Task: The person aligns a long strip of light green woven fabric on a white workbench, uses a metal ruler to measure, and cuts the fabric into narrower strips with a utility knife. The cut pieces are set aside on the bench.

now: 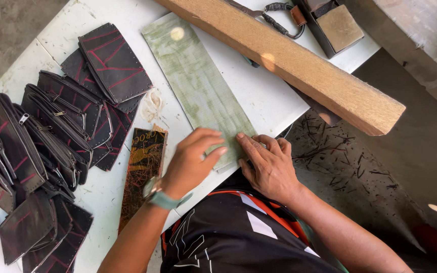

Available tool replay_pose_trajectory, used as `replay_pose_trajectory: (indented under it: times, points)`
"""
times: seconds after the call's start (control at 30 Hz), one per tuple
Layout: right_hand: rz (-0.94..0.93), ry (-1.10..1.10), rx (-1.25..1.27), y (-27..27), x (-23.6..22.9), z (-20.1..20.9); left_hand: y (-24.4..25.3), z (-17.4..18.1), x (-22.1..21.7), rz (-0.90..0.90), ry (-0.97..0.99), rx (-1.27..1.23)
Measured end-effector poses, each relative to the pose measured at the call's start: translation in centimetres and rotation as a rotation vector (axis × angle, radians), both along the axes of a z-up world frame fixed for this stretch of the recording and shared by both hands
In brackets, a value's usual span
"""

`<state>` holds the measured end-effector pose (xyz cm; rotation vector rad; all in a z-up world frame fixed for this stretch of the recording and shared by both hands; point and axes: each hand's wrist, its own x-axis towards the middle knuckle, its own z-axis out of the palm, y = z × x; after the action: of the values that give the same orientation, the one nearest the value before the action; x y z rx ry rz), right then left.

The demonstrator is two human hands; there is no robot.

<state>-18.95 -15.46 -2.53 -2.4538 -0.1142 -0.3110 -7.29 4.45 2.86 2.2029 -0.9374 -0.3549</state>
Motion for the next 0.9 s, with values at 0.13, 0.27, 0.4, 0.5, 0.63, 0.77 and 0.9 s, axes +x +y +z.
replay_pose_trajectory:
  times: [0.13,0.27,0.4,0.5,0.63,0.77,0.9]
  points:
    - [0.039,0.030,0.052,-1.1,0.0,-0.8,-2.8,0.5,1.2,-0.141,0.023,0.217]
    - [-0.136,0.021,0.318,-5.8,-2.1,-1.2,-3.2,1.2,1.4,-0.121,0.168,0.399]
    - [-0.242,0.039,0.213,-8.5,-4.3,-1.2,-3.1,0.9,1.3,-0.169,0.076,0.334]
    - [-0.033,-0.115,0.291,-6.8,-3.4,-0.9,-3.2,0.6,1.1,-0.192,0.002,0.340]
    - [0.116,-0.208,0.118,-3.2,0.4,0.4,-3.5,0.8,0.4,-0.199,-0.044,0.452]
    - [0.078,-0.033,-0.010,-2.7,2.8,1.8,-3.5,0.7,0.3,-0.195,-0.019,0.427]
    - [0.063,-0.031,-0.017,-2.6,3.4,2.1,-2.2,0.5,2.5,-0.109,0.259,0.228]
